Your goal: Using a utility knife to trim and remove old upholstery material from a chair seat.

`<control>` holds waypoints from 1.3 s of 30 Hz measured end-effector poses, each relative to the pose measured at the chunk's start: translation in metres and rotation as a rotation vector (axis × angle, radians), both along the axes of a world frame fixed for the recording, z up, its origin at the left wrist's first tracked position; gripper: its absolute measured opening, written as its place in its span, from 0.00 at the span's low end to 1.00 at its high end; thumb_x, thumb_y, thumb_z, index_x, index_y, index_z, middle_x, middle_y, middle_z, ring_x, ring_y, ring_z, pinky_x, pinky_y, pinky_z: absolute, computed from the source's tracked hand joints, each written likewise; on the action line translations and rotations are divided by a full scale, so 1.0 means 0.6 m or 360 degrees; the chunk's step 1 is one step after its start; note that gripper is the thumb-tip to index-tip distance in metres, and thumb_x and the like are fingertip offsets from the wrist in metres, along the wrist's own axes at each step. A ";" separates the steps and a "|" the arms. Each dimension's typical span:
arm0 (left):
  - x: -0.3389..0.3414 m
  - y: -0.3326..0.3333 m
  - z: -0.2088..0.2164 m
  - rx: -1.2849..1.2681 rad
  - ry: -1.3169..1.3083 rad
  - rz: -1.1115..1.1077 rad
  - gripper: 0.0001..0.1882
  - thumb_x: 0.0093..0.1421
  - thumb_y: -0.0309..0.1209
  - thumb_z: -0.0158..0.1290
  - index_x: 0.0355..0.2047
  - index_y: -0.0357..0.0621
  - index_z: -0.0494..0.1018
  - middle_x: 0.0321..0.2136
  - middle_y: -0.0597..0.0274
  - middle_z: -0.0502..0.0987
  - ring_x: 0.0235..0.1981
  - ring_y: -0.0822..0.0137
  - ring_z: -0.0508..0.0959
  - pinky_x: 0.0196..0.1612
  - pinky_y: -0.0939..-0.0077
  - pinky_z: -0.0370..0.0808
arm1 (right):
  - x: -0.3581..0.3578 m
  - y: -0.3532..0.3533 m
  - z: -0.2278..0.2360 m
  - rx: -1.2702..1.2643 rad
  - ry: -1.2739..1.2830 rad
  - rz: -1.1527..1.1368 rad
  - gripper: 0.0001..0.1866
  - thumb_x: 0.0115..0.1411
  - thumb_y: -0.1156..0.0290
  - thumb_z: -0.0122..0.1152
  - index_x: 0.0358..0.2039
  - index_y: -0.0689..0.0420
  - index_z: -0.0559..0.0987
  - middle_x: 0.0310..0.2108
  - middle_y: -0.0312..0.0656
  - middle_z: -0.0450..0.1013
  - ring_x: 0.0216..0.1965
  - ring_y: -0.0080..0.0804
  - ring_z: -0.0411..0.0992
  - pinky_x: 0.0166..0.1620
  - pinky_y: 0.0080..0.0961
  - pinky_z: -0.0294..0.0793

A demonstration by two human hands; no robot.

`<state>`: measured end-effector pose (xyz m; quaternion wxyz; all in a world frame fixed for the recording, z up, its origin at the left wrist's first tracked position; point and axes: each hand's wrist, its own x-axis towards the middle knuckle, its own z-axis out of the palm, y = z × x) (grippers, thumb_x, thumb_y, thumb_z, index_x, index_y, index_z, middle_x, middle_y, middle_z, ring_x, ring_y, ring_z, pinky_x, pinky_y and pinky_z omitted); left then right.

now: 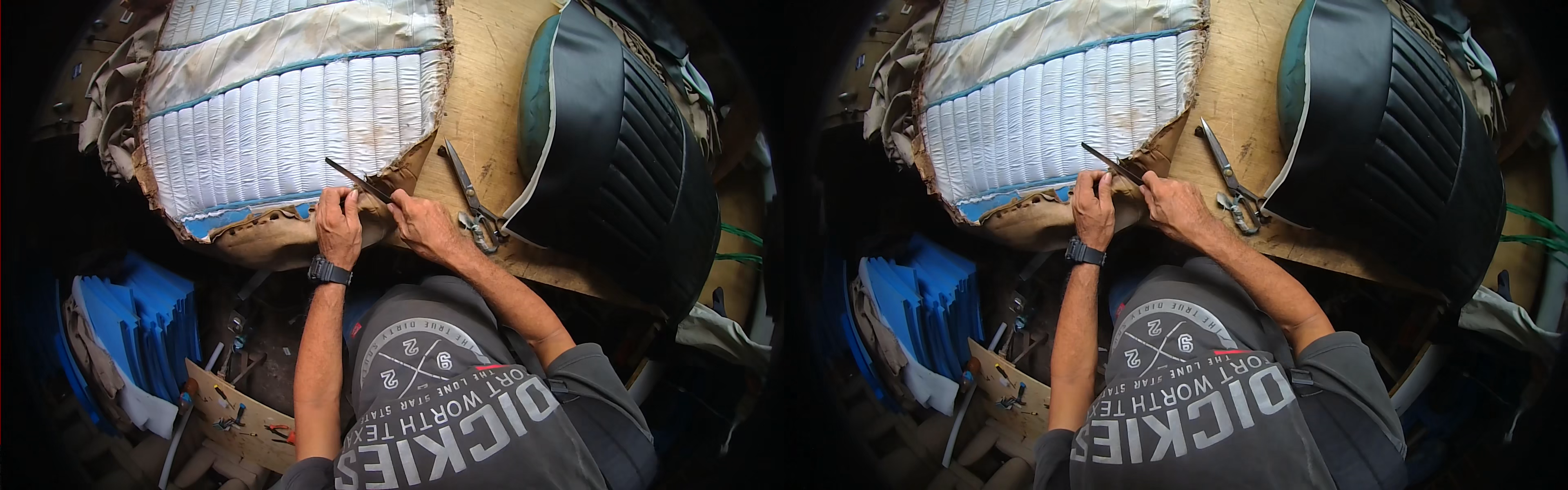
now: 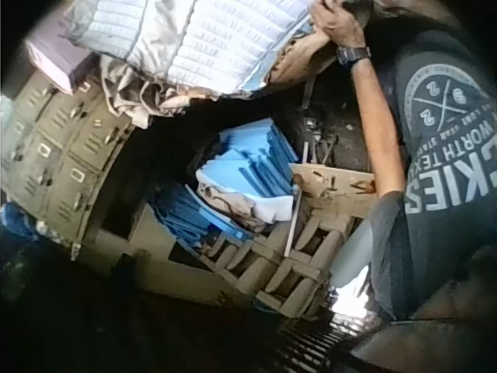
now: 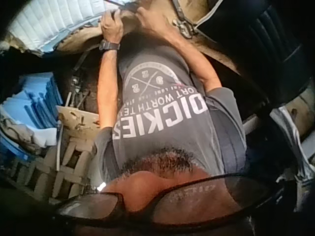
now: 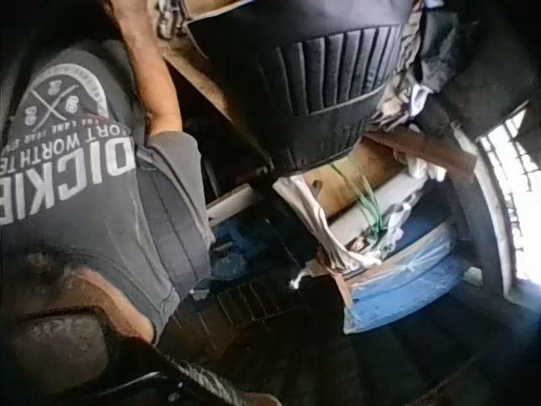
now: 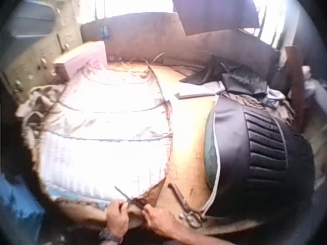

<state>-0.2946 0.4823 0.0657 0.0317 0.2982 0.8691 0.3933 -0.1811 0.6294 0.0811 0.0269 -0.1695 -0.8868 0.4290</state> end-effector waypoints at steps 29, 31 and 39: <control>0.007 0.011 -0.008 0.0044 0.0592 -0.0139 0.04 0.65 0.26 0.54 0.37 0.43 0.70 0.32 0.57 0.73 0.35 0.52 0.74 0.44 0.58 0.67 | 0.037 0.017 0.053 -0.0068 -0.0132 0.0115 0.09 0.70 0.65 0.53 0.41 0.59 0.72 0.23 0.57 0.74 0.29 0.62 0.75 0.32 0.53 0.73; 0.012 0.014 -0.007 0.0074 0.0610 -0.0128 0.04 0.65 0.26 0.54 0.37 0.43 0.70 0.32 0.56 0.73 0.35 0.52 0.73 0.44 0.58 0.67 | 0.030 0.011 0.032 -0.0098 -0.0094 0.0092 0.09 0.70 0.65 0.52 0.41 0.58 0.72 0.22 0.57 0.74 0.29 0.62 0.75 0.32 0.53 0.73; -0.006 -0.002 -0.014 0.0100 0.0638 -0.0307 0.05 0.64 0.25 0.56 0.39 0.41 0.71 0.35 0.55 0.76 0.37 0.51 0.74 0.45 0.57 0.68 | -0.013 -0.005 0.013 0.0047 0.0023 0.0110 0.11 0.69 0.65 0.51 0.40 0.62 0.71 0.25 0.59 0.76 0.31 0.64 0.76 0.35 0.53 0.75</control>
